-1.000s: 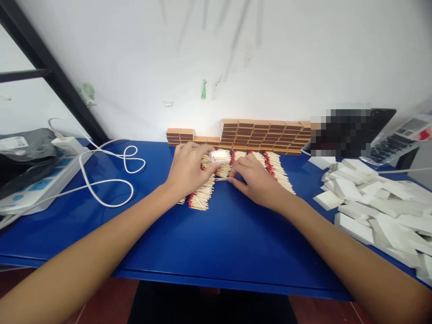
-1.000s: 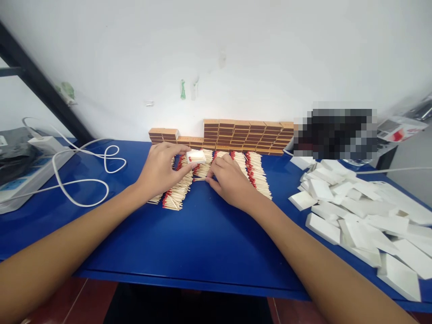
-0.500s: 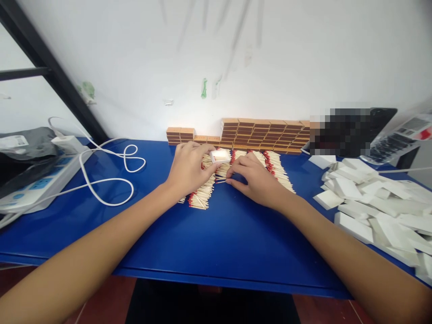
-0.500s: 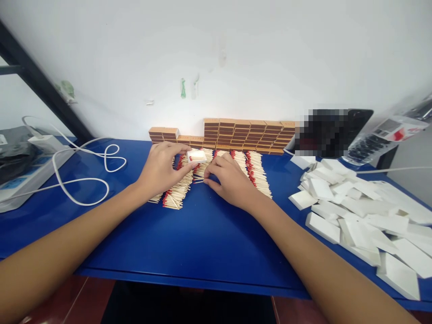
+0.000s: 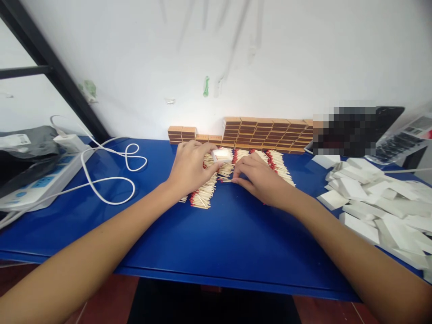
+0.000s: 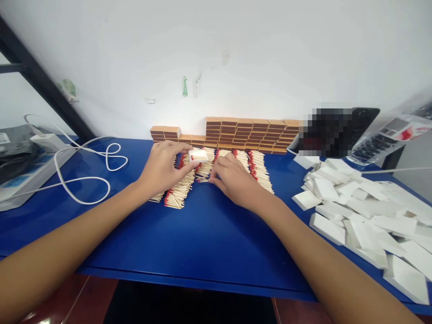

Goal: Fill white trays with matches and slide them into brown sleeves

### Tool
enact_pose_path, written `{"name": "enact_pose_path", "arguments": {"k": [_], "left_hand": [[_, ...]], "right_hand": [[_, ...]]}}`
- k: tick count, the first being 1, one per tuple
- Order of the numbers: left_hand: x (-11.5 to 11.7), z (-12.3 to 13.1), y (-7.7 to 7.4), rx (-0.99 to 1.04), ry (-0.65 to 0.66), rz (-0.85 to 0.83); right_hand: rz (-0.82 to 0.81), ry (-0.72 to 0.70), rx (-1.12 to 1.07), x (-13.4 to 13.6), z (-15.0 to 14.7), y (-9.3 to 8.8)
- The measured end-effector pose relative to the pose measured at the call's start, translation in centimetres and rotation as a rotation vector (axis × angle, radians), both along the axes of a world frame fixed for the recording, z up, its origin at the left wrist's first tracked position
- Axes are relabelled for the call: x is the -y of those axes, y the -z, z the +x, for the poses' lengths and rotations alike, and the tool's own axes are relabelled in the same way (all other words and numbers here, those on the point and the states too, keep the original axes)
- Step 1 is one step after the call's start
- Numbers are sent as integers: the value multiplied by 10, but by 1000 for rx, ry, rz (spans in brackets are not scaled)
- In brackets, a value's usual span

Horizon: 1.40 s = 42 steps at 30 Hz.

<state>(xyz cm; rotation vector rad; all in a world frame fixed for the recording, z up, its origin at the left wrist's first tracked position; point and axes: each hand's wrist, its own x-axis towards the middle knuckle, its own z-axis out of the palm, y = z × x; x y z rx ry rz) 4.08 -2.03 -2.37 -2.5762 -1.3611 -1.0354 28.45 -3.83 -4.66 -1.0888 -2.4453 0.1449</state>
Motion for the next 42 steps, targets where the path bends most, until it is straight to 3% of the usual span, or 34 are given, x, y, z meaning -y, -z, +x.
{"name": "enact_pose_path", "arguments": {"k": [4, 8, 18, 26, 31, 36, 42], "left_hand": [[-2, -1, 1, -13, 19, -3], [1, 1, 3, -28, 82, -8], [7, 5, 2, -24, 205, -15], [-1, 1, 1, 55, 103, 13], [-3, -1, 0, 95, 9, 42], [-2, 0, 1, 71, 18, 58], [-2, -1, 2, 69, 23, 64]], "right_hand": [[-24, 17, -60, 1, 11, -13], [72, 95, -156, 1, 14, -22], [199, 107, -166, 5, 2, -17], [208, 142, -240, 7, -4, -17], [93, 18, -166, 6, -10, -2], [43, -16, -112, 2, -12, 10], [37, -4, -101, 0, -11, 11]]}}
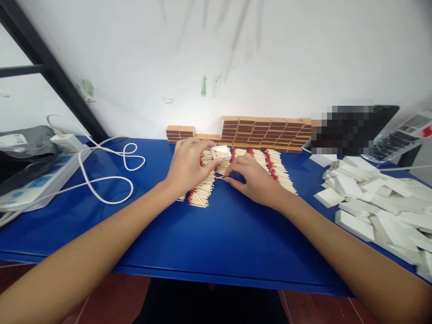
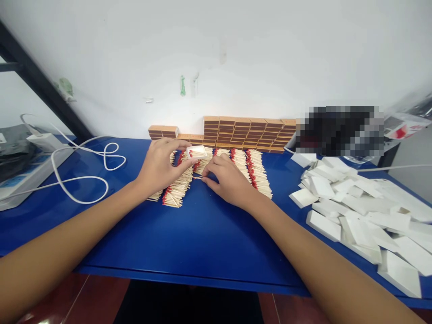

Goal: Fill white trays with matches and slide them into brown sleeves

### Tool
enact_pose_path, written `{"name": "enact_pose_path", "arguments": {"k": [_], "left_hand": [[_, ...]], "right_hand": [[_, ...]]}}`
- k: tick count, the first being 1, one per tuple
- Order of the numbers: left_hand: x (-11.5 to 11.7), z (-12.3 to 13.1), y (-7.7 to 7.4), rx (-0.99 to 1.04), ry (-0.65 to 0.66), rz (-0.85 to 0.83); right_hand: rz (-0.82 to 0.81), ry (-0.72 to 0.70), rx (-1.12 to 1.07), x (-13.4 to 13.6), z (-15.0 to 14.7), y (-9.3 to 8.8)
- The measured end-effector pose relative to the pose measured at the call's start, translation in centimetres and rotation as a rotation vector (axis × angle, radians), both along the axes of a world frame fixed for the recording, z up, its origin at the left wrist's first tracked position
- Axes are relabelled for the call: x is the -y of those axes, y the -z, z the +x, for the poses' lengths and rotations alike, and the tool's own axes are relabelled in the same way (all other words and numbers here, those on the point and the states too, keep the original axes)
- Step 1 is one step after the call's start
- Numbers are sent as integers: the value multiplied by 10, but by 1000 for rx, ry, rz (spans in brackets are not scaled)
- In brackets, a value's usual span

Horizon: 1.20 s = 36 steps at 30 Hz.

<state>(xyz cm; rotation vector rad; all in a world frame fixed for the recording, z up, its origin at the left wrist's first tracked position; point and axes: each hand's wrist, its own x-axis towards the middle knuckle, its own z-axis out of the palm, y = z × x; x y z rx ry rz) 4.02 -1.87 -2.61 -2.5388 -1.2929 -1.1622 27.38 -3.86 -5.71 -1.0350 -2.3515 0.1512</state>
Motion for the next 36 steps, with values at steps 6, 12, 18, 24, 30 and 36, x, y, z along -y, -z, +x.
{"name": "enact_pose_path", "arguments": {"k": [6, 12, 18, 24, 30, 36], "left_hand": [[0, 1, 1, -1, 7, -3], [0, 1, -1, -7, 0, -10], [0, 0, 0, -5, 9, 0], [-2, -1, 0, -21, -5, -9], [-3, -1, 1, -22, 0, -10], [-2, -1, 2, -20, 16, 2]], "right_hand": [[2, -9, -13, 1, -2, 0], [10, -8, -23, 1, -4, 1], [-12, 19, 26, 1, -4, -2], [-57, 43, 139, -2, 8, -7], [-99, 9, 108, -5, 19, -11], [-135, 18, 103, -6, 15, -11]]}}
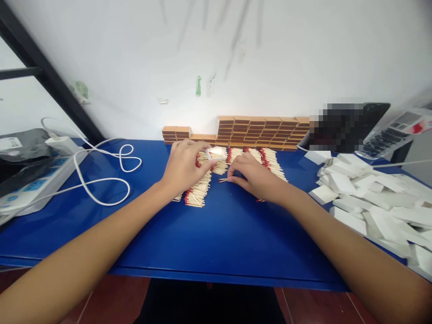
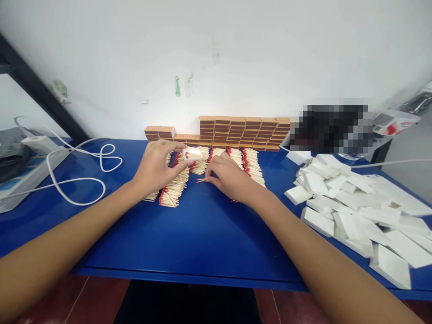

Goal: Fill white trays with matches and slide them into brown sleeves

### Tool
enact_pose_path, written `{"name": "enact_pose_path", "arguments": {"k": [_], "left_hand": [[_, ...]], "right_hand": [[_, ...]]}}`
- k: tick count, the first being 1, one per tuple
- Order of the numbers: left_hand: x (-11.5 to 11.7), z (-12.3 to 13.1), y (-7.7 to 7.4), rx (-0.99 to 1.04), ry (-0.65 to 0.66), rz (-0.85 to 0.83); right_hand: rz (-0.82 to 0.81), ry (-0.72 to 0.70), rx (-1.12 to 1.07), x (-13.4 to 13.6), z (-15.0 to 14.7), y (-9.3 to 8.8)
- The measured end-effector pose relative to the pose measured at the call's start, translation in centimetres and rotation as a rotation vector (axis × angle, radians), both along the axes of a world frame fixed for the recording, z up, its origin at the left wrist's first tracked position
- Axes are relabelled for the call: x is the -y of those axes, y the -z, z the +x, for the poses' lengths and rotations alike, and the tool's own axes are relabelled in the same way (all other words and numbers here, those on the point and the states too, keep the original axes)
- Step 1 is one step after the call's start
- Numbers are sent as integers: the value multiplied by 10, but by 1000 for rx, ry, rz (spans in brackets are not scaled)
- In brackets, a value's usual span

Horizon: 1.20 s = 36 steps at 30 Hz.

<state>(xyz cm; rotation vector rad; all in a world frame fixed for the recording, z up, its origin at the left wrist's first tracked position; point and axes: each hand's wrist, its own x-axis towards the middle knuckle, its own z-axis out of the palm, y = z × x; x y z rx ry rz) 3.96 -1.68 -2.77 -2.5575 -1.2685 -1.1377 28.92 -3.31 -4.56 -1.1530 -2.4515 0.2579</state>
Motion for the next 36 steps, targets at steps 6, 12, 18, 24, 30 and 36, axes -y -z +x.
{"name": "enact_pose_path", "arguments": {"k": [6, 12, 18, 24, 30, 36], "left_hand": [[0, 0, -1, -10, -7, -26], [-1, 0, 1, -12, 10, -13], [0, 0, 0, -33, 3, -35], [1, 1, 2, -51, 16, -54], [6, 5, 3, -73, 122, -100], [13, 10, -1, -52, 213, -129]], "right_hand": [[-37, 27, 46, 3, -1, 0], [13, 26, 140, 9, -5, 0], [61, 27, 119, 10, -3, 1], [255, 45, -83, 3, 3, -3], [351, 53, -144, -1, -2, 2], [351, 81, -139, 3, -5, 1]]}}
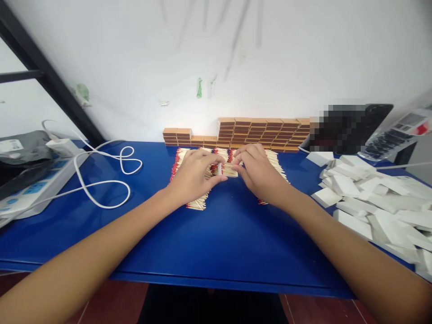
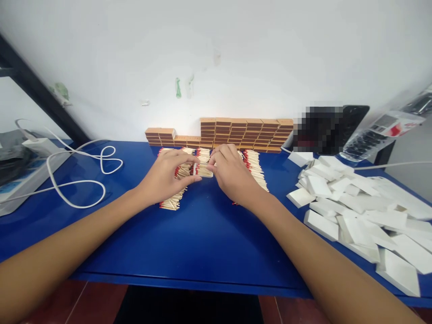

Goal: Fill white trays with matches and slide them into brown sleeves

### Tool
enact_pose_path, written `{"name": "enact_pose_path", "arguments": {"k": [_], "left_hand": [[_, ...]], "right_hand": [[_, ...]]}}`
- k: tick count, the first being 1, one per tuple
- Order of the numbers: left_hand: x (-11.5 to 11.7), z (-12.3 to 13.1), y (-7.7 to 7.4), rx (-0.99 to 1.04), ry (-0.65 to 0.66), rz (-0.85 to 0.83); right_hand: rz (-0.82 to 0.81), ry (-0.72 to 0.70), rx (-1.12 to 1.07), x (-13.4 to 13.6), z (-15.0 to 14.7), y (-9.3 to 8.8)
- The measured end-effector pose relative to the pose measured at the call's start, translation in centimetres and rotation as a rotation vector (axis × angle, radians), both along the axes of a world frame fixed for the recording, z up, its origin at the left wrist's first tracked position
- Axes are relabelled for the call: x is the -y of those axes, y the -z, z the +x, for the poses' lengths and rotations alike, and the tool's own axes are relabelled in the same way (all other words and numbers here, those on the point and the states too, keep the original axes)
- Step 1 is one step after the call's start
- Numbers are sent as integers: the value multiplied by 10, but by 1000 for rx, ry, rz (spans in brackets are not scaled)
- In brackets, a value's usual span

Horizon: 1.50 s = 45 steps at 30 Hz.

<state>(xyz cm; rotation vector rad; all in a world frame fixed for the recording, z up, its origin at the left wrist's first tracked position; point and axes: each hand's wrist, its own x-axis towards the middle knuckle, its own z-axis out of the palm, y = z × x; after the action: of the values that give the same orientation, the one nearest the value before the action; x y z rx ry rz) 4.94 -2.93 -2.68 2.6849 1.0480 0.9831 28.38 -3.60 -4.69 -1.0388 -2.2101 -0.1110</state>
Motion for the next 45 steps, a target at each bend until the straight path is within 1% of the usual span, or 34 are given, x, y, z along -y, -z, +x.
{"name": "enact_pose_path", "arguments": {"k": [5, 8, 11, 15, 18, 22, 29, 36, 42, 45], "left_hand": [[-2, 0, 1, 19, 11, -6], [-4, -2, 2, 21, -15, -13], [-5, -4, 1, 40, -75, -21], [-7, -6, -1, 70, -224, 5], [-9, -7, -2, 77, -286, 2], [-10, -7, -4, 75, -292, 28], [-9, -9, -9, 69, -304, 60], [-10, -9, -5, 59, -284, 68], [-11, -9, -4, 63, -287, 62], [-11, -9, -3, 56, -279, 64]], "right_hand": [[13, -46, -9, 4, -2, -5], [9, -37, -33, 5, -2, -9], [-19, 10, -70, 6, -2, -12], [-76, 78, -124, 7, -6, -8], [-130, 36, -93, 5, -10, 1], [-190, -7, -19, 0, -15, 9], [-197, -11, 21, -4, -20, 10], [-219, -22, 35, -2, -20, 9], [-238, 11, 57, -3, -22, 8], [-246, 33, 108, -3, -23, 7]]}}
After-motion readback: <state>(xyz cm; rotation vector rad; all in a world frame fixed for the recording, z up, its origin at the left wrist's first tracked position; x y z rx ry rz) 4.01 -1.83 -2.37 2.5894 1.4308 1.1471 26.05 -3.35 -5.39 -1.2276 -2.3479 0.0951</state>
